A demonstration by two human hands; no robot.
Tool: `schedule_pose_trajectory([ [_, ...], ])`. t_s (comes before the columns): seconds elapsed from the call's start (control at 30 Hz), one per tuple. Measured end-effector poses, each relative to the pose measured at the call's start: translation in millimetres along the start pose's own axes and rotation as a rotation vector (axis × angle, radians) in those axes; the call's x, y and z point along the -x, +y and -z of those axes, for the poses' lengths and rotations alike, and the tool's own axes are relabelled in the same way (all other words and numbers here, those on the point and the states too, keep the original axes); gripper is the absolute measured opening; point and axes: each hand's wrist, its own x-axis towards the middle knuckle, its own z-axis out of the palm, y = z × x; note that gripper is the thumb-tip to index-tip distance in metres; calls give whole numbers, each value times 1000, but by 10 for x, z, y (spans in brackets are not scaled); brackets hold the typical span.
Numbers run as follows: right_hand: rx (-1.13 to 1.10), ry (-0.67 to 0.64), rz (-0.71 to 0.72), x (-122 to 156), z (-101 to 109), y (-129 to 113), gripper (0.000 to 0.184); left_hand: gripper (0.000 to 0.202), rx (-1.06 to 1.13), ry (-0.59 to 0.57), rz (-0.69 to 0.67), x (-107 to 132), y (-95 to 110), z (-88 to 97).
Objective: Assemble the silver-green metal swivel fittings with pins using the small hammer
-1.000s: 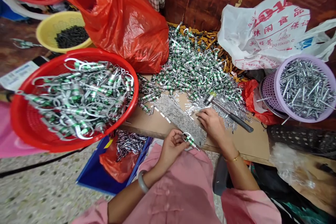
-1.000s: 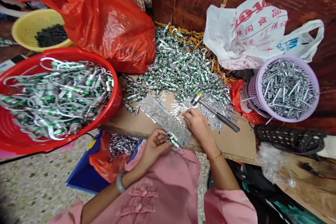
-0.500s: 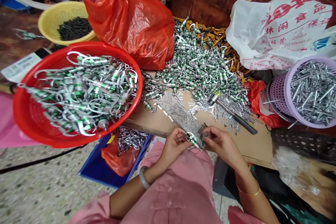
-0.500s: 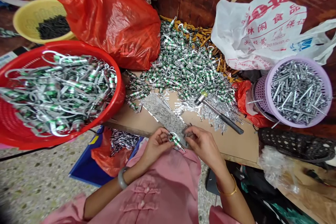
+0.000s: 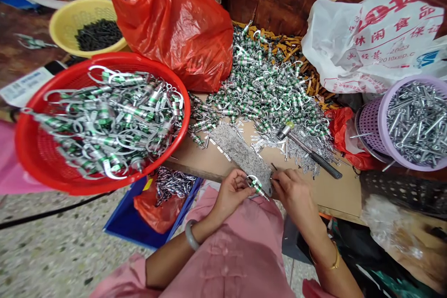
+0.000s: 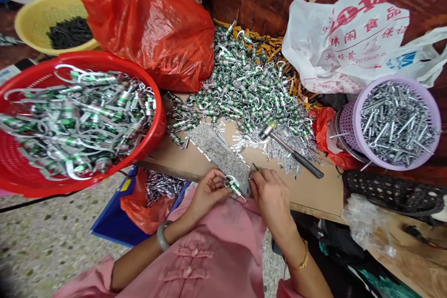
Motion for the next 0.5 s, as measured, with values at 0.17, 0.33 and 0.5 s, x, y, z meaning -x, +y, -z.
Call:
schedule_pose_trajectory([
  [0.17,-293,-119,-18,-40,-60,-130,16,45,22,-16,-6,3,-22,13],
  [0.33,-301,-85,-76,-18,-182,-217,13,45,22,-6,-10,8,-24,14],
  [0.5,-194,121,-102,-220,-78,155,19,44,-4,0,-22,-1,-33,19],
])
